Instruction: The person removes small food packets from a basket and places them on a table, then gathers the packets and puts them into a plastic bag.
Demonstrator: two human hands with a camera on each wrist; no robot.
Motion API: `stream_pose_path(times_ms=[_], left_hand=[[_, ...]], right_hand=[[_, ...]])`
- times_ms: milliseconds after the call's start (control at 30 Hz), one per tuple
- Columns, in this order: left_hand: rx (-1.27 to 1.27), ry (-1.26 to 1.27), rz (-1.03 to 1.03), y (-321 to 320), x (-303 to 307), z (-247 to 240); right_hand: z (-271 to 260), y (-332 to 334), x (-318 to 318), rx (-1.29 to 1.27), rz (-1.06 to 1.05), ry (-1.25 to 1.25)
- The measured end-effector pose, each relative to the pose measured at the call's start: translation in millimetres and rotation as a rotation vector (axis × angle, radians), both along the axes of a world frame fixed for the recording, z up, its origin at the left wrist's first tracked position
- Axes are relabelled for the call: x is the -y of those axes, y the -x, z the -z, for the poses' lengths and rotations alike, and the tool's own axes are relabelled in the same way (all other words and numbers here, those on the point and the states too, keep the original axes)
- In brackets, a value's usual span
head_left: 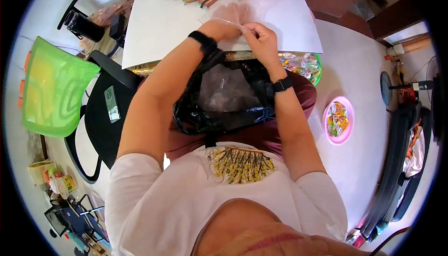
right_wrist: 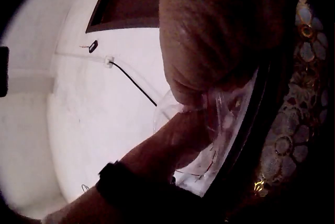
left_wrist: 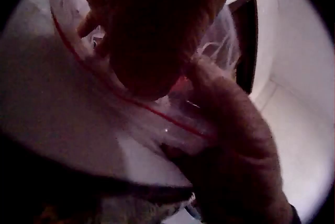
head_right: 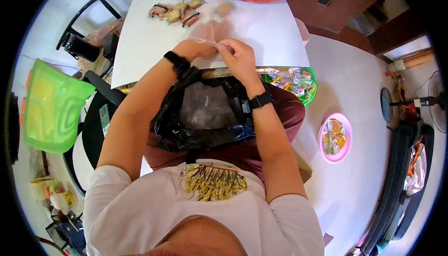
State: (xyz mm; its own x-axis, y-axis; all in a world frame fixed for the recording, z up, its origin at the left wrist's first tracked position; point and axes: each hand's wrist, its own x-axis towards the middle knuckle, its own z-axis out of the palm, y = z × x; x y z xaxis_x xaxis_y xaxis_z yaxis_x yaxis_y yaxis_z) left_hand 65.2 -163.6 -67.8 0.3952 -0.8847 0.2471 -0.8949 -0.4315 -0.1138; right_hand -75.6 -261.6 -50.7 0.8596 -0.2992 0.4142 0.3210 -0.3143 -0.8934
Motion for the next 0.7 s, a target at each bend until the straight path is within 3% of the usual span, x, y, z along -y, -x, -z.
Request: stream_pose_path(times_ms=[67,200,300,400,500,600,700], left_hand=[[-0.175,-0.292,0.196,21,-29,-39],[-0.409,0.194,0.207,46,-67,-69],[-0.634,0.384,-0.129,43,-81,-103],[-0.368,0.592,-0.230,1,-75,-91],[-0.085,0.399,-0.157,-47,-66,-49],[-0.211,0.170,-0.400,-35,-54,-51],[-0.164,0.238,-0.394,-35,-54,-40]], right_hand=[[1,-1,3,-0.006,0.000,-0.010],[4,-1,4,-0.024,0.019,-0.005],[5,-3,4,-0.024,0.013,-0.020],[4,-2,4,-0.049,0.016,-0.039],[10,-5,5,-0.020,0.025,-0.048],[13,-5,7,-0.011,0.029,-0.058],[10,-2,6,-0.015,0.023,-0.075]])
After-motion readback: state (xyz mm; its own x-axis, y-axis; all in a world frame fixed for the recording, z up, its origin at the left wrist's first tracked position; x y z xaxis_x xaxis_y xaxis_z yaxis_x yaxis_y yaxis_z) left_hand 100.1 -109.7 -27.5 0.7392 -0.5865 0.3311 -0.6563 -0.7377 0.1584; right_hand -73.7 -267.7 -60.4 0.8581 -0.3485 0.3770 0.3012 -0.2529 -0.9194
